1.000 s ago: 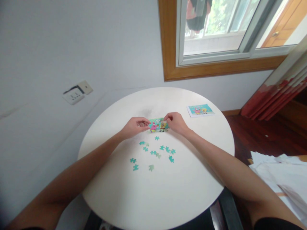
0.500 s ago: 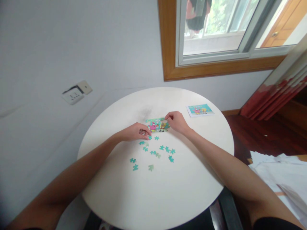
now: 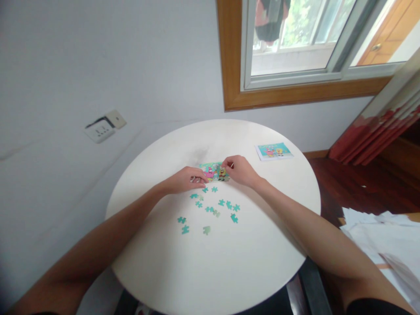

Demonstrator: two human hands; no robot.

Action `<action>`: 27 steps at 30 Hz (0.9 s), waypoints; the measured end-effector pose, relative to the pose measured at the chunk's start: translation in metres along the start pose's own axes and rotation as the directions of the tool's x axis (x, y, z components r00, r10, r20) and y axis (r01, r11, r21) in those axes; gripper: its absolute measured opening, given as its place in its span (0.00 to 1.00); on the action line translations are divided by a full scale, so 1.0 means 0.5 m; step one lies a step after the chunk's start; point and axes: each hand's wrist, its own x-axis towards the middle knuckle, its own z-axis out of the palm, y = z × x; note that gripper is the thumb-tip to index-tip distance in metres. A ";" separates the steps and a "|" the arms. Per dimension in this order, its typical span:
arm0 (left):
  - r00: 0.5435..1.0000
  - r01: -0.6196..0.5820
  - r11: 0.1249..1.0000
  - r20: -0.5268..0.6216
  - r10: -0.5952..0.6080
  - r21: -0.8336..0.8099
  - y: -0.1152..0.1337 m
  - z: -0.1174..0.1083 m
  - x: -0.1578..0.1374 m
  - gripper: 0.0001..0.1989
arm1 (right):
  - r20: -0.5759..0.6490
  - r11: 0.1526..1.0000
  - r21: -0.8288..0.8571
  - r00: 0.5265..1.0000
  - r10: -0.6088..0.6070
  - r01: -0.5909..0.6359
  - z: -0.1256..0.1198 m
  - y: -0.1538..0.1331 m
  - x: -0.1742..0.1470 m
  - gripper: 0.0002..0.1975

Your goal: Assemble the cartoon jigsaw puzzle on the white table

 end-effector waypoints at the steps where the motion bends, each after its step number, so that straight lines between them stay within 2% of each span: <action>1: 1.000 -0.002 1.000 -0.022 0.002 0.006 0.002 -0.001 0.000 0.10 | 0.092 0.999 -0.012 0.995 -0.044 0.045 -0.001 -0.017 -0.012 0.10; 3: 0.998 0.007 1.000 -0.063 -0.006 0.008 0.005 -0.002 0.000 0.10 | 0.271 0.992 -0.077 0.960 -0.073 0.097 0.003 -0.053 -0.041 0.07; 6: 0.995 0.037 0.999 -0.097 -0.036 0.012 0.006 -0.004 0.000 0.12 | 0.392 0.975 -0.202 0.920 -0.009 0.096 0.023 -0.102 -0.086 0.04; 10: 0.995 0.034 0.999 -0.098 -0.030 0.033 0.003 -0.002 0.001 0.13 | 0.451 0.909 -0.403 0.887 0.097 0.105 0.053 -0.141 -0.124 0.07; 14: 0.995 0.049 0.997 -0.094 -0.043 0.059 0.004 -0.001 0.001 0.13 | 0.516 0.829 -0.515 0.851 0.099 0.216 0.064 -0.164 -0.141 0.06; 17: 0.995 0.056 0.996 -0.088 -0.050 0.064 0.004 -0.001 0.001 0.13 | 0.549 0.805 -0.527 0.832 0.079 0.271 0.063 -0.173 -0.148 0.10; 22: 0.995 0.049 0.998 -0.090 -0.044 0.048 0.001 -0.005 0.000 0.16 | 0.579 0.814 -0.497 0.814 0.053 0.301 0.057 -0.177 -0.157 0.18; 27: 0.990 0.079 0.995 -0.119 -0.071 0.061 -0.007 -0.016 -0.003 0.17 | 0.614 0.814 -0.476 0.789 0.035 0.334 0.054 -0.182 -0.164 0.18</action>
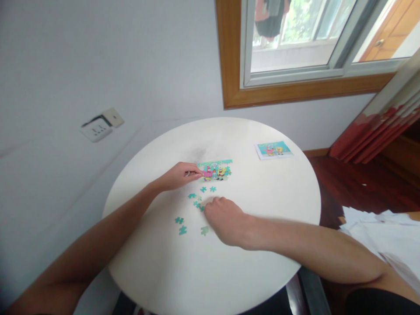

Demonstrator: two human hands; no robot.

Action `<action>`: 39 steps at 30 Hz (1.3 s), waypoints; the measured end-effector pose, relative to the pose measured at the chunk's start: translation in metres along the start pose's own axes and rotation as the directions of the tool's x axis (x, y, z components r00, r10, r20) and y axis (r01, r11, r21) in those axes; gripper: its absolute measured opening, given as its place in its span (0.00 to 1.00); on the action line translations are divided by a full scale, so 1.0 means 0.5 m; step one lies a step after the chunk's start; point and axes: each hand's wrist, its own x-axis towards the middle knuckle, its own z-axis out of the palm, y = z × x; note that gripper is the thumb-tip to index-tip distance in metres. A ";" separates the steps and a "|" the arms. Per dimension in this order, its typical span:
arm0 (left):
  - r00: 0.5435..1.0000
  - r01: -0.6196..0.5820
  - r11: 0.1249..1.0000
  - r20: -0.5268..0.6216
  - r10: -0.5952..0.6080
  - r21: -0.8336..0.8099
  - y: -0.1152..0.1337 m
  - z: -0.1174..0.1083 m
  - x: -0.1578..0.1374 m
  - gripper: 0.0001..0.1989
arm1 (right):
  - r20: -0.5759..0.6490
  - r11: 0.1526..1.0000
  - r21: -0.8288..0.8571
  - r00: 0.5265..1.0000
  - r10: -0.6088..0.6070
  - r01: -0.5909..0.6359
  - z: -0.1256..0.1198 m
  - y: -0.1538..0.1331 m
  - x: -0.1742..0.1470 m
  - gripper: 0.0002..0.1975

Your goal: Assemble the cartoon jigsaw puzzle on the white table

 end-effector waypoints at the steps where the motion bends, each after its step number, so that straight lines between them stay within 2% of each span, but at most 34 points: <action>1: 1.000 0.015 1.000 -0.012 -0.015 0.005 -0.004 -0.002 0.000 0.17 | 0.001 1.000 0.012 1.000 -0.015 0.015 0.000 0.001 0.000 0.17; 3: 0.999 0.042 0.999 -0.035 -0.041 0.017 -0.012 -0.007 0.000 0.17 | -0.009 0.997 0.074 1.000 -0.021 0.022 0.000 0.010 0.005 0.14; 6: 0.997 0.059 0.998 -0.056 -0.057 0.038 -0.022 -0.009 0.002 0.15 | -0.051 0.955 0.296 0.998 0.046 -0.029 -0.006 0.056 0.026 0.09; 8: 0.997 0.056 0.997 -0.053 -0.054 0.046 -0.025 -0.009 0.004 0.15 | -0.152 0.873 0.487 0.983 0.105 -0.018 -0.014 0.110 0.046 0.07; 10: 0.998 0.052 0.997 -0.041 -0.049 0.052 -0.026 -0.007 0.004 0.15 | -0.231 0.778 0.626 0.943 0.240 -0.045 -0.019 0.174 0.068 0.06; 13: 0.998 0.047 0.997 -0.033 -0.046 0.056 -0.027 -0.002 0.004 0.16 | -0.203 0.630 0.769 0.892 0.404 -0.110 -0.015 0.258 0.090 0.05; 16: 0.999 0.044 0.998 -0.024 -0.043 0.043 -0.031 0.002 0.003 0.16 | -0.172 0.552 0.825 0.874 0.455 -0.124 -0.002 0.294 0.099 0.04; 22: 0.999 0.047 0.998 -0.014 -0.047 0.040 -0.034 0.005 0.003 0.16 | -0.185 0.602 0.782 0.860 0.475 -0.164 0.014 0.285 0.107 0.04; 27: 0.998 0.066 0.997 -0.004 -0.066 0.037 -0.034 0.005 0.004 0.16 | -0.156 0.607 0.764 0.850 0.503 -0.220 0.012 0.281 0.110 0.04; 33: 0.999 0.037 0.999 0.001 -0.037 0.039 -0.026 0.003 0.004 0.16 | -0.200 0.685 0.676 0.827 0.525 -0.272 0.007 0.269 0.108 0.05; 36: 0.999 0.034 0.999 -0.004 -0.034 0.040 -0.025 0.001 0.003 0.16 | -0.242 0.698 0.674 0.821 0.517 -0.241 0.007 0.280 0.107 0.05; 39: 0.999 0.040 0.999 -0.019 -0.039 0.037 -0.028 0.000 0.003 0.17 | -0.301 0.691 0.693 0.788 0.537 -0.206 0.006 0.298 0.108 0.05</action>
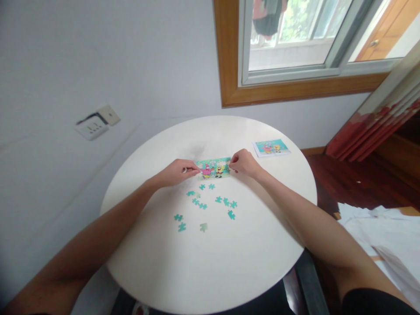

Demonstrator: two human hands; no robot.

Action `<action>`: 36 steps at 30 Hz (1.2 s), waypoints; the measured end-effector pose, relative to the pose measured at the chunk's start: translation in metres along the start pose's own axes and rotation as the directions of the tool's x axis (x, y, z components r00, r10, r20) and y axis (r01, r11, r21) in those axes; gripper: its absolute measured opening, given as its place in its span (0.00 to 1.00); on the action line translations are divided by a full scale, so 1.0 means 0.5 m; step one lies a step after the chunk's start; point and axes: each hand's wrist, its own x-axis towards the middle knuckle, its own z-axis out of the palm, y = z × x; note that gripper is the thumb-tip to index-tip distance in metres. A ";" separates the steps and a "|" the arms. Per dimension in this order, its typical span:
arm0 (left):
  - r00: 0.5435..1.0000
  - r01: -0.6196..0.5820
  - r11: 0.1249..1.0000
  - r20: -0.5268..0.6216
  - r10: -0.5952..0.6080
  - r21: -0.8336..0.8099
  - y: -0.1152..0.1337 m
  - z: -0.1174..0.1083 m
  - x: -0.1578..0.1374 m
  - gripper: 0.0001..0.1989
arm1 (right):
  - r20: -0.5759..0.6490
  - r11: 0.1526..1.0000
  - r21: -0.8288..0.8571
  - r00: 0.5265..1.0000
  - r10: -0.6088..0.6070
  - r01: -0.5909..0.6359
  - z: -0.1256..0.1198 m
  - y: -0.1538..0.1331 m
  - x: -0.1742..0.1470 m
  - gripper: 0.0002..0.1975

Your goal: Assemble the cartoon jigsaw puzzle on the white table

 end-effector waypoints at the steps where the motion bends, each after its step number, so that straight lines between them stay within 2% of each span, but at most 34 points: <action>1: 1.000 0.000 1.000 -0.005 0.000 -0.001 -0.001 0.000 0.000 0.17 | -0.019 1.000 -0.002 1.000 -0.001 0.001 -0.002 0.003 0.003 0.05; 7: 1.000 -0.006 1.000 -0.006 0.006 0.005 0.001 0.003 0.001 0.17 | -0.018 0.993 -0.118 0.999 -0.031 0.029 0.005 0.002 0.004 0.07; 13: 1.000 0.012 1.000 -0.001 -0.012 0.002 0.000 0.003 0.001 0.16 | 0.022 0.980 -0.199 1.000 0.008 -0.004 0.020 -0.002 -0.001 0.05; 17: 1.000 0.014 1.000 -0.001 -0.014 -0.001 -0.001 0.002 0.000 0.15 | 0.033 0.985 -0.175 0.999 -0.004 0.010 0.017 0.001 0.001 0.06; 23: 1.000 0.004 1.000 -0.003 -0.004 -0.004 -0.002 0.003 0.001 0.16 | -0.014 0.979 -0.203 1.000 -0.006 0.003 0.006 0.003 0.006 0.07; 28: 1.000 -0.009 1.000 -0.002 0.009 0.005 -0.006 0.005 0.001 0.16 | -0.024 0.982 -0.180 0.998 -0.062 0.056 0.003 0.001 0.006 0.07; 36: 1.000 -0.017 1.000 0.023 0.017 0.026 -0.004 0.011 0.003 0.19 | -0.011 0.979 -0.107 0.984 -0.177 0.175 -0.016 -0.054 -0.034 0.06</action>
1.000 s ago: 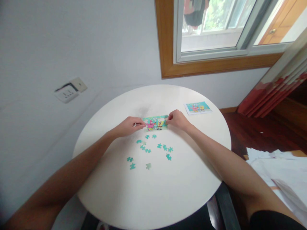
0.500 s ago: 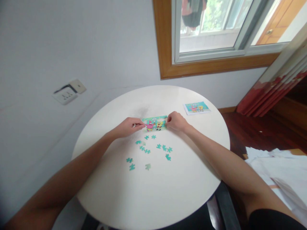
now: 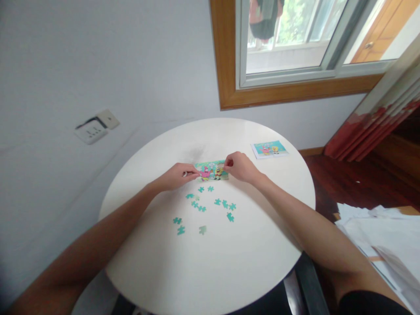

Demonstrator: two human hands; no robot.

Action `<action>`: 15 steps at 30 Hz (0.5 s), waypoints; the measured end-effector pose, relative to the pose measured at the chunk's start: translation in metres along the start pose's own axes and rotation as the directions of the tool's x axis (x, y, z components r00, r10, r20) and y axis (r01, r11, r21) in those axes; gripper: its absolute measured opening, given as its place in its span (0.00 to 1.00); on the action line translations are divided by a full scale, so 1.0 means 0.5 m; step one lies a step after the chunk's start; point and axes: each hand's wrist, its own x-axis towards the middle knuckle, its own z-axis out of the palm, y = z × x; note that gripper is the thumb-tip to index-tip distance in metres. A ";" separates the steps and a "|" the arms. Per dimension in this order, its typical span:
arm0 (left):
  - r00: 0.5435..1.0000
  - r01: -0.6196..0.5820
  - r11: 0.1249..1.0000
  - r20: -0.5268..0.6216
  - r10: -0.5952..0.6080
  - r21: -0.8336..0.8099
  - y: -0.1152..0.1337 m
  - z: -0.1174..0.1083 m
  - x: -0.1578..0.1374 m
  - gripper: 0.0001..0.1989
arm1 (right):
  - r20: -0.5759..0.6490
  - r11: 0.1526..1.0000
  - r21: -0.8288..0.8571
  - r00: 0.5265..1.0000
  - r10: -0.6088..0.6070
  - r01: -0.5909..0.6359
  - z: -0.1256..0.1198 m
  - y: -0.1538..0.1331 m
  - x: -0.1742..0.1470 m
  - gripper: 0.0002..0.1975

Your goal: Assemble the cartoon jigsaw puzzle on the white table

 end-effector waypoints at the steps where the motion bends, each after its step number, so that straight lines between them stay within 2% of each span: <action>1: 1.000 -0.009 1.000 0.006 0.009 0.002 0.001 0.002 0.001 0.19 | -0.003 1.000 0.007 1.000 -0.012 0.012 -0.005 -0.013 -0.008 0.06; 4: 0.999 -0.025 1.000 0.022 0.025 0.002 0.004 0.005 0.002 0.19 | 0.005 0.999 0.025 0.999 -0.037 0.037 -0.019 -0.051 -0.035 0.07; 8: 0.999 -0.027 1.000 0.017 0.027 -0.005 0.002 0.004 0.002 0.18 | 0.077 0.996 0.018 0.993 -0.090 0.088 -0.036 -0.083 -0.060 0.07; 15: 1.000 -0.016 0.999 -0.023 0.015 -0.031 -0.005 0.000 0.001 0.16 | -0.003 0.998 0.009 0.998 -0.056 0.056 -0.048 -0.064 -0.047 0.07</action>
